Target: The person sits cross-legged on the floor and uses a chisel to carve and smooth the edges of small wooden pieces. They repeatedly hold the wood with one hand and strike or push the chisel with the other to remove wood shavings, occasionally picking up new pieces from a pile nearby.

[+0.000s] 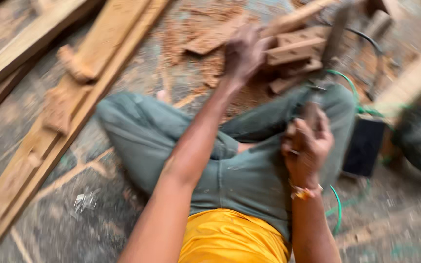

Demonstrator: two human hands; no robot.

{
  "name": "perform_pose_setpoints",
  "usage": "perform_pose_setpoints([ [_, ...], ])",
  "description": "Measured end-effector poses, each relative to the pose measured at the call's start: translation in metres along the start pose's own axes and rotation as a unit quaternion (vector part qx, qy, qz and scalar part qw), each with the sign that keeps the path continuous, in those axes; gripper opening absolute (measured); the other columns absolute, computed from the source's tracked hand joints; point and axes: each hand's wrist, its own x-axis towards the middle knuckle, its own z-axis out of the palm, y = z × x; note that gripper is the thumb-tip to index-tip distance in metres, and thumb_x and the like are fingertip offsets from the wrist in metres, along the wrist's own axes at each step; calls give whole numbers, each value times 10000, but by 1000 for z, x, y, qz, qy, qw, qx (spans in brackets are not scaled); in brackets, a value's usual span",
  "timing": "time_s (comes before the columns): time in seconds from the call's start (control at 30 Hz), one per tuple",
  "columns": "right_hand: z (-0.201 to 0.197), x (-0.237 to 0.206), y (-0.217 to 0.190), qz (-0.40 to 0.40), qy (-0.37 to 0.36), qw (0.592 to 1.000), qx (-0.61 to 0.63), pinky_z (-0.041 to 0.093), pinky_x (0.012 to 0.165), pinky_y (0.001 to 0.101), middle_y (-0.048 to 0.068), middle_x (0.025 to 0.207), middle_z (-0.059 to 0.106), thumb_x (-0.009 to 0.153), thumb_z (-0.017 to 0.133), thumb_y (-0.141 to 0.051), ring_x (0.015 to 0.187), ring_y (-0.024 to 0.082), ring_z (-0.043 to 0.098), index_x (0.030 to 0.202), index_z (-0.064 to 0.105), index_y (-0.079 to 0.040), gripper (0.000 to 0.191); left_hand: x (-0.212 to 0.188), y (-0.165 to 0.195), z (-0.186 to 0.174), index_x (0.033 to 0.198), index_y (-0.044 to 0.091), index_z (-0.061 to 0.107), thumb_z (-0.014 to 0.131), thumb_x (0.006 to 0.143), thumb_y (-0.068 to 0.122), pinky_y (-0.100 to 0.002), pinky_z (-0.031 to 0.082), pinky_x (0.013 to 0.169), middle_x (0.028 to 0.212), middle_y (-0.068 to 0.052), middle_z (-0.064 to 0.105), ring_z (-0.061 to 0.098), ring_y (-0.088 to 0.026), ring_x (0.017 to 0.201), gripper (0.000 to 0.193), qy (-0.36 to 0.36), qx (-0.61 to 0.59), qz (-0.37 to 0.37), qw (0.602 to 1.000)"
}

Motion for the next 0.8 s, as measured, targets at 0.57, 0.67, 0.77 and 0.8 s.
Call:
perform_pose_setpoints([
  [0.57,19,-5,10,-33,-131,954,-266,473,576,330,131,841,642,1002,722,58,596,200,598,1345,441,18,445,-27,-205,-346,1410,3,464,871,686,420,-564,423,1028,1422,-265,496,494,-449,1274,929,140,376,-516,757],
  [0.67,30,-5,11,-26,-129,947,-294,497,545,315,115,872,666,955,704,45,631,196,626,1372,442,-16,496,-44,-217,-346,1310,35,592,790,821,389,-478,452,1074,1405,-231,556,550,-390,1282,635,67,307,-598,737],
  [0.77,38,-4,10,-16,-111,949,-295,470,510,319,86,782,597,957,729,42,610,173,579,1363,509,10,463,-40,-231,-348,1142,-5,741,692,909,349,-429,580,949,1155,-202,725,722,-312,1055,426,102,143,-646,743],
  [0.8,39,-4,11,-13,-104,946,-306,462,499,315,83,791,596,953,731,33,594,170,571,1373,512,3,474,-36,-235,-348,1094,-30,774,660,931,340,-420,624,887,1045,-189,785,782,-285,955,420,132,69,-655,741],
])
